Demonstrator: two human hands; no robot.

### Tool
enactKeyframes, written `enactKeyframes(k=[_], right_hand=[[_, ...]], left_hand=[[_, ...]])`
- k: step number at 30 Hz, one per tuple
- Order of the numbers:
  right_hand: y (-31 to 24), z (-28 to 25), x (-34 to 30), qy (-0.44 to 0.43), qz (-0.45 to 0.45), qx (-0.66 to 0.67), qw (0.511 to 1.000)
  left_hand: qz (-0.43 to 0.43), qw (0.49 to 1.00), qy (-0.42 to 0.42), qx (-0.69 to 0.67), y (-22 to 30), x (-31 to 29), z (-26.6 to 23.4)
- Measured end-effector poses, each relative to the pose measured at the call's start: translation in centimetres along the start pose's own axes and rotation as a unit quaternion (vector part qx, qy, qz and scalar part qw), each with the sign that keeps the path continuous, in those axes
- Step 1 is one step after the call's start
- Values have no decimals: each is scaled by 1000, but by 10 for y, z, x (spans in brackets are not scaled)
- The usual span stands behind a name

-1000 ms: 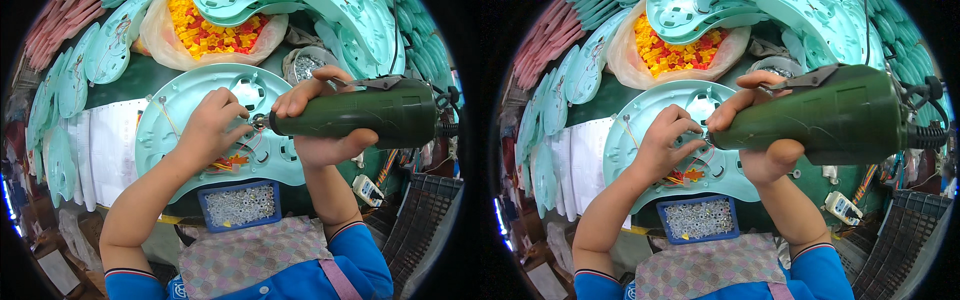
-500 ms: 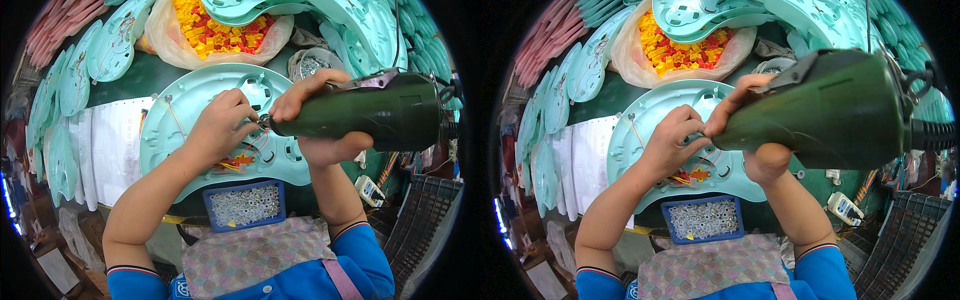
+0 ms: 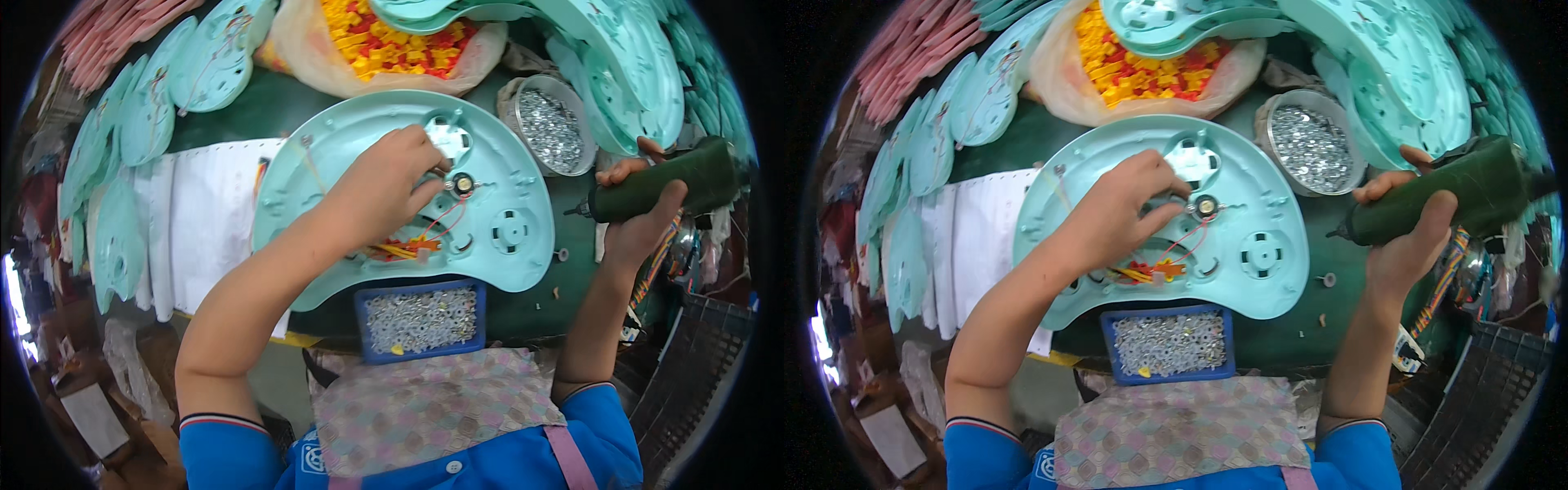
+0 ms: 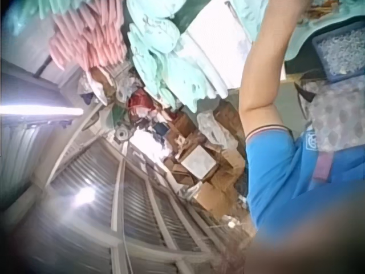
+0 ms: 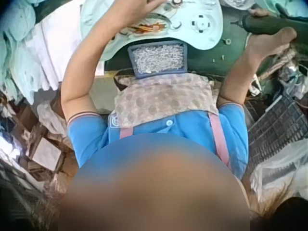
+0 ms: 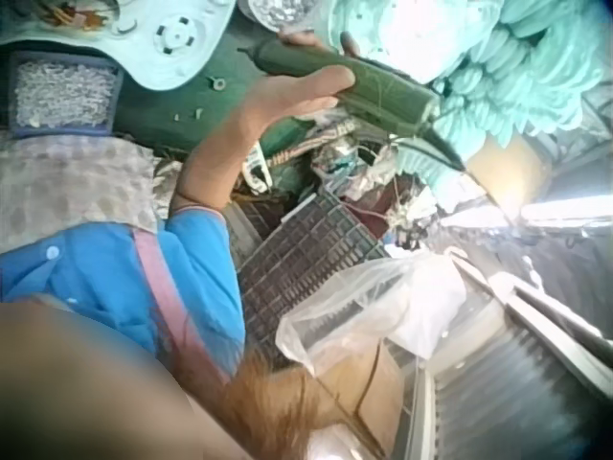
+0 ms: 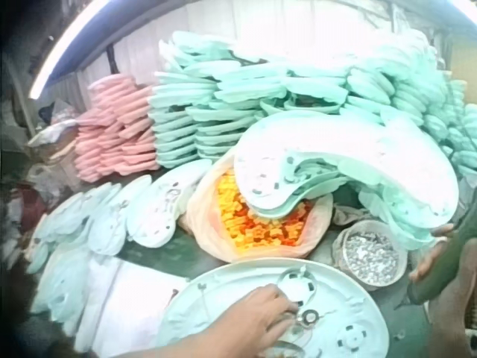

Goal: The person assembles small electrical components into light-blue plastic housings. They insert star-shaped plastic pieces and wires, then use a green electric screwdriver to fasten screws. Completed units are placed aside, and new housings are brought into view for continued assembly.

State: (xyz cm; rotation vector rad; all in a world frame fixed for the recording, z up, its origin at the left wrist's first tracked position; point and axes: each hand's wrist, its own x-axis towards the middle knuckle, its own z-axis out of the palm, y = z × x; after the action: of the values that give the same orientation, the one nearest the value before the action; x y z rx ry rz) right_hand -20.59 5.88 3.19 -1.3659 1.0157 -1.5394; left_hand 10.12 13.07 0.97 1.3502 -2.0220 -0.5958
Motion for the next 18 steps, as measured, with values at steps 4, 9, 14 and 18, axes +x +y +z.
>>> enactKeyframes(k=[4, 9, 14, 18], right_hand=[[28, -12, -1, 26, 20, -56, 998], [21, 8, 10, 227, -358, -294, 857], [-7, 76, -49, -224, -287, -266, 893], [-8, 141, -87, -405, -199, -327, 830]], left_hand=[[-34, 998, -51, -22, 1, 1, -39], [-48, 973, -215, 64, 15, -33, -90], [32, 962, -148, 228, -3, -62, -81], [-50, 976, -121, 174, 0, -62, -82]])
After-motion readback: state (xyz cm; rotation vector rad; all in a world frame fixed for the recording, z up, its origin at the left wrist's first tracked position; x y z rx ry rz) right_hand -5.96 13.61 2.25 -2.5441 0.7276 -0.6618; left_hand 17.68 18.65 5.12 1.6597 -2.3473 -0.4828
